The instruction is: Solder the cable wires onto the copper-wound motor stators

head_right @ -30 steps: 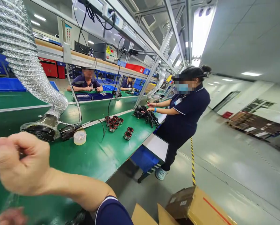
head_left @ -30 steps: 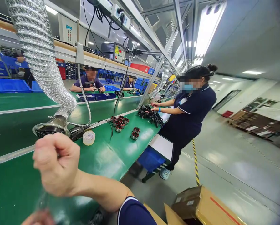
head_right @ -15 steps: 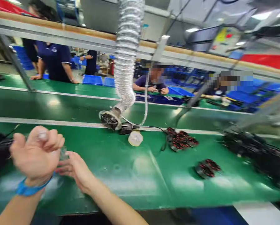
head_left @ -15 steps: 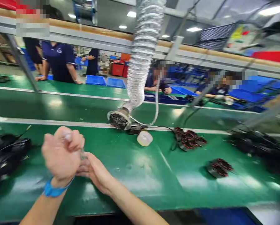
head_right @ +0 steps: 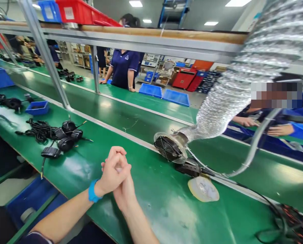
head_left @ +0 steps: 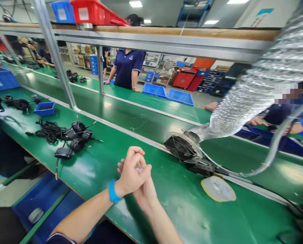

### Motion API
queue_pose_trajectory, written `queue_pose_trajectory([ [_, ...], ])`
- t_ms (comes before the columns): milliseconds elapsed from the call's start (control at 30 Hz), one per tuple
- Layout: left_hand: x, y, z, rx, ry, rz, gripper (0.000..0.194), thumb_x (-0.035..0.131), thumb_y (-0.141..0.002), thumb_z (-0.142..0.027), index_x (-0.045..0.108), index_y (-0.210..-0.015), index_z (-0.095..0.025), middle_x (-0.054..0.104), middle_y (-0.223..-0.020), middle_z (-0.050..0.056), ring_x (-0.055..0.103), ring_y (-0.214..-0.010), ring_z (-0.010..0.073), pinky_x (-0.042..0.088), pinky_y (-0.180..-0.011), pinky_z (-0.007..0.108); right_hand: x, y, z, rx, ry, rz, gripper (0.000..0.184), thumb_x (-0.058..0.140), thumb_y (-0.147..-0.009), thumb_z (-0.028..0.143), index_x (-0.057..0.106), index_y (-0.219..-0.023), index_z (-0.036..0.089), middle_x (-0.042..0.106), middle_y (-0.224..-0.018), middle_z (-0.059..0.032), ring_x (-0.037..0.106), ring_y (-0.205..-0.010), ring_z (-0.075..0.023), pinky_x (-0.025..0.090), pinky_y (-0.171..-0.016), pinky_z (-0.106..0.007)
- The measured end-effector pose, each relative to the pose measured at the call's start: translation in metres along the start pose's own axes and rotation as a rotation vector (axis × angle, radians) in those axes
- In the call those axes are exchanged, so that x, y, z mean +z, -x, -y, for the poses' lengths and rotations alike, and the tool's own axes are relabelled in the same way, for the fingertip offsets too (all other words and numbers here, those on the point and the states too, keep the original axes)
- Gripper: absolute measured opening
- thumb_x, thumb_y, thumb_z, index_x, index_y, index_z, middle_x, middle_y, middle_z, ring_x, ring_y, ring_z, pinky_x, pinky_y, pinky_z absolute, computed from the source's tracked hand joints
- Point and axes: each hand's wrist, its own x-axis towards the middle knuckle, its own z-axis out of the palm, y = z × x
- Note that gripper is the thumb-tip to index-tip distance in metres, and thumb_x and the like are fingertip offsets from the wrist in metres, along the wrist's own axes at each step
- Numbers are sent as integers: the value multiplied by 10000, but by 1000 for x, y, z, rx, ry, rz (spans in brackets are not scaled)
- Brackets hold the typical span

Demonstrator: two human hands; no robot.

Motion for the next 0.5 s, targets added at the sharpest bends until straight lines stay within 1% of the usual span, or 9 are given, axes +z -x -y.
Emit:
queue_pose_trajectory([
  [33,-1,-1,2,50,-97,20,91,532,-898,-252,581,-858,-186,579,-1132,121,564,-1057,232,475,-902,396,1,0,2,45,-41,29,405,553,-852,597,677,-953,225,664,-937,-61,642,-922,-242,542,-785,-397],
  [100,-6,0,8,209,-306,132,247,487,-929,-274,585,-1144,-204,570,-1269,130,497,-1226,276,350,-1066,517,-1,-1,13,162,-173,83,392,569,-850,569,695,-988,225,681,-1036,-81,632,-1059,-261,529,-908,-445],
  [167,-13,5,16,404,-445,229,372,423,-966,-401,555,-1274,-240,570,-1328,122,451,-1294,315,207,-1122,613,-5,-2,28,267,-308,131,425,560,-852,584,703,-1050,235,675,-1139,-95,593,-1171,-274,499,-983,-478],
  [233,-20,10,25,613,-440,195,449,367,-964,-518,612,-1197,-223,628,-1250,132,518,-1224,318,252,-1101,601,-4,-1,41,314,-367,186,538,480,-868,665,697,-1123,244,655,-1221,-112,545,-1251,-293,484,-1005,-515],
  [300,-28,9,30,775,-324,106,433,341,-974,-492,658,-978,-196,703,-1014,119,627,-1010,261,418,-987,490,2,4,46,326,-338,243,644,401,-873,730,683,-1182,240,633,-1278,-126,505,-1299,-307,472,-1014,-539],
  [333,-33,5,31,795,-246,82,405,348,-978,-449,643,-866,-195,704,-874,98,645,-879,226,477,-883,419,6,7,45,313,-303,257,665,391,-874,742,671,-1211,242,618,-1307,-123,490,-1316,-306,460,-1029,-539],
  [367,-38,-3,29,741,-158,58,385,360,-979,-408,606,-773,-197,673,-750,73,630,-752,194,496,-767,358,9,10,41,273,-258,254,660,410,-872,741,658,-1237,250,602,-1338,-113,480,-1327,-300,443,-1053,-530],
  [400,-43,-13,28,616,-59,18,385,368,-981,-382,557,-699,-200,619,-650,47,588,-641,166,479,-660,313,12,13,36,207,-203,239,637,458,-866,727,647,-1255,259,582,-1369,-99,472,-1336,-292,416,-1084,-514],
  [500,-55,-60,28,64,307,-238,459,388,-982,-415,380,-574,-205,389,-488,-24,372,-440,102,330,-457,239,11,19,12,41,-14,193,524,638,-842,601,665,-1224,244,595,-1360,-101,535,-1280,-285,377,-1124,-474],
])
